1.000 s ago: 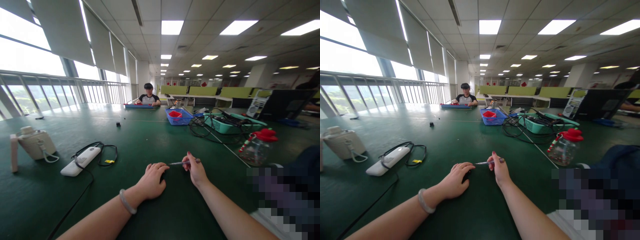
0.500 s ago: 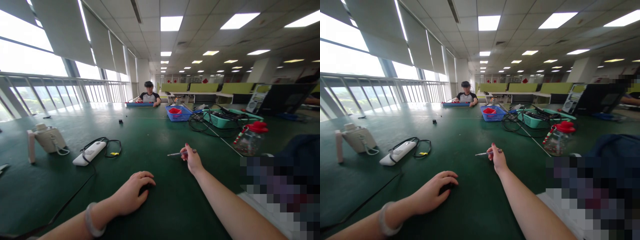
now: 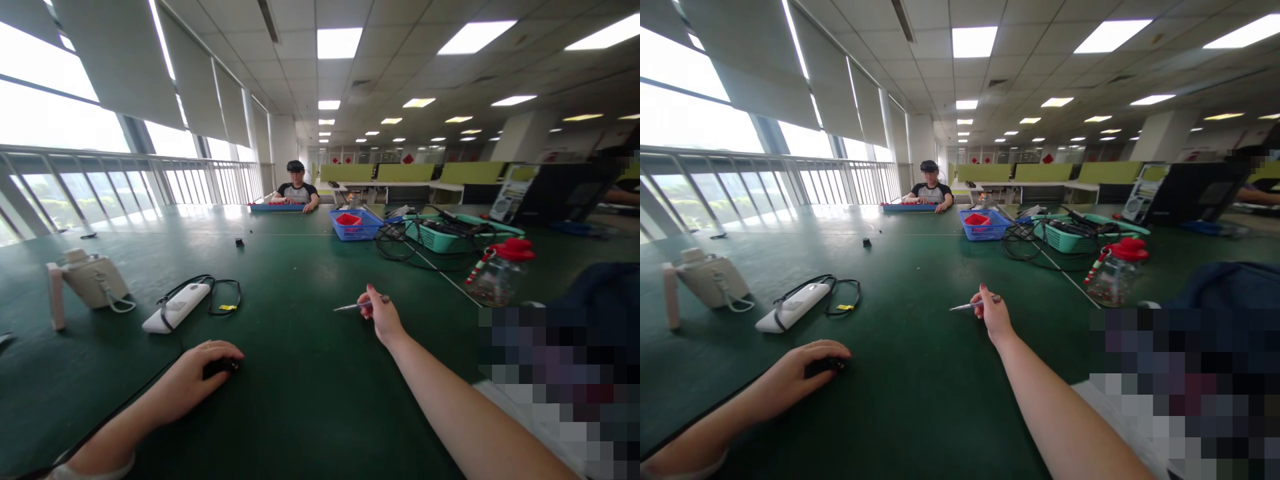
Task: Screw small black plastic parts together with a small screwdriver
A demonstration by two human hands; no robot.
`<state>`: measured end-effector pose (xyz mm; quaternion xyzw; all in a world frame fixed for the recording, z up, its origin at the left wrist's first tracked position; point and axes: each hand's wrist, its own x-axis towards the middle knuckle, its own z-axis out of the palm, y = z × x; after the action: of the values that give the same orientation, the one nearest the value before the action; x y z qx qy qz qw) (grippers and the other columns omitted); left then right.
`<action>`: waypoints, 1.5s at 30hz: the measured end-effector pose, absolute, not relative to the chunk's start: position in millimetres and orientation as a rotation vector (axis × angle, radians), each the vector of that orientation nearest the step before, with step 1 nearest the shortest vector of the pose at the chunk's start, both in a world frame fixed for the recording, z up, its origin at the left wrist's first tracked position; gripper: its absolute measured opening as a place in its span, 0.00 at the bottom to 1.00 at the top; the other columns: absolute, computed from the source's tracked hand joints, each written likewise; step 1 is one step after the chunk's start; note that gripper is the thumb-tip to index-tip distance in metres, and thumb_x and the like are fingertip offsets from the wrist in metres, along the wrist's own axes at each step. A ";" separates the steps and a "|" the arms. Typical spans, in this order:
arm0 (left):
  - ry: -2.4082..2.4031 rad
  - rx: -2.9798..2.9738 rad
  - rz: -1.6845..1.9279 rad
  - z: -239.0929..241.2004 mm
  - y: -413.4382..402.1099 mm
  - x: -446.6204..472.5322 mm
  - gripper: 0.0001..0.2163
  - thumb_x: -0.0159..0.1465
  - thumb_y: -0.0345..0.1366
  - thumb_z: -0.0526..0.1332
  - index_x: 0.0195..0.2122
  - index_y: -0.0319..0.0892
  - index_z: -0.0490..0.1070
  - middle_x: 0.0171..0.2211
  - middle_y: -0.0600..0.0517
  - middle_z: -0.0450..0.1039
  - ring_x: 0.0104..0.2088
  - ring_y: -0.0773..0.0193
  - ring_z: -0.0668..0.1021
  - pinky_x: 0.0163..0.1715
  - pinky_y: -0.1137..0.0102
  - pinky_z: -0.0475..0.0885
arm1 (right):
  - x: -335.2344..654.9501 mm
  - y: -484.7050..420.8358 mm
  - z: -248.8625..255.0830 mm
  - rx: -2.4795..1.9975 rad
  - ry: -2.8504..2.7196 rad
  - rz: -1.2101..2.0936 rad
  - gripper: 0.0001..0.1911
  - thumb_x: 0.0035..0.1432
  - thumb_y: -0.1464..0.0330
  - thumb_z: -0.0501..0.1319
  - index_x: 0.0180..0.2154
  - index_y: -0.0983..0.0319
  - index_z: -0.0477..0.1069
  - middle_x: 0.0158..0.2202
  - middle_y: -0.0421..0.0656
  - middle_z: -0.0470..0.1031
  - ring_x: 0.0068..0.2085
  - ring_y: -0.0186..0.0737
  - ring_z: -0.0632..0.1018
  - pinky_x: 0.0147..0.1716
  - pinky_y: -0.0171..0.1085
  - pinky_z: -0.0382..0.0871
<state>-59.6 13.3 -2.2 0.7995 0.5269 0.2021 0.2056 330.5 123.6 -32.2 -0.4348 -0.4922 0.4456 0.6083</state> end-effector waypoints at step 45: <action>1.730 2.577 0.542 -25.6 -3.9 -102.8 0.16 0.66 0.40 0.51 0.48 0.57 0.76 0.53 0.58 0.75 0.51 0.59 0.78 0.51 0.66 0.74 | 329.8 128.7 -40.0 -1.028 -1.226 0.951 0.29 0.56 0.44 0.58 0.22 0.62 0.73 0.15 0.39 0.66 0.19 0.32 0.66 0.19 0.33 0.58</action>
<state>-102.8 -3.9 -25.6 0.8179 0.5490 0.1721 -0.0045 329.8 128.7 -40.0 -0.4431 -0.5281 0.4099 0.5973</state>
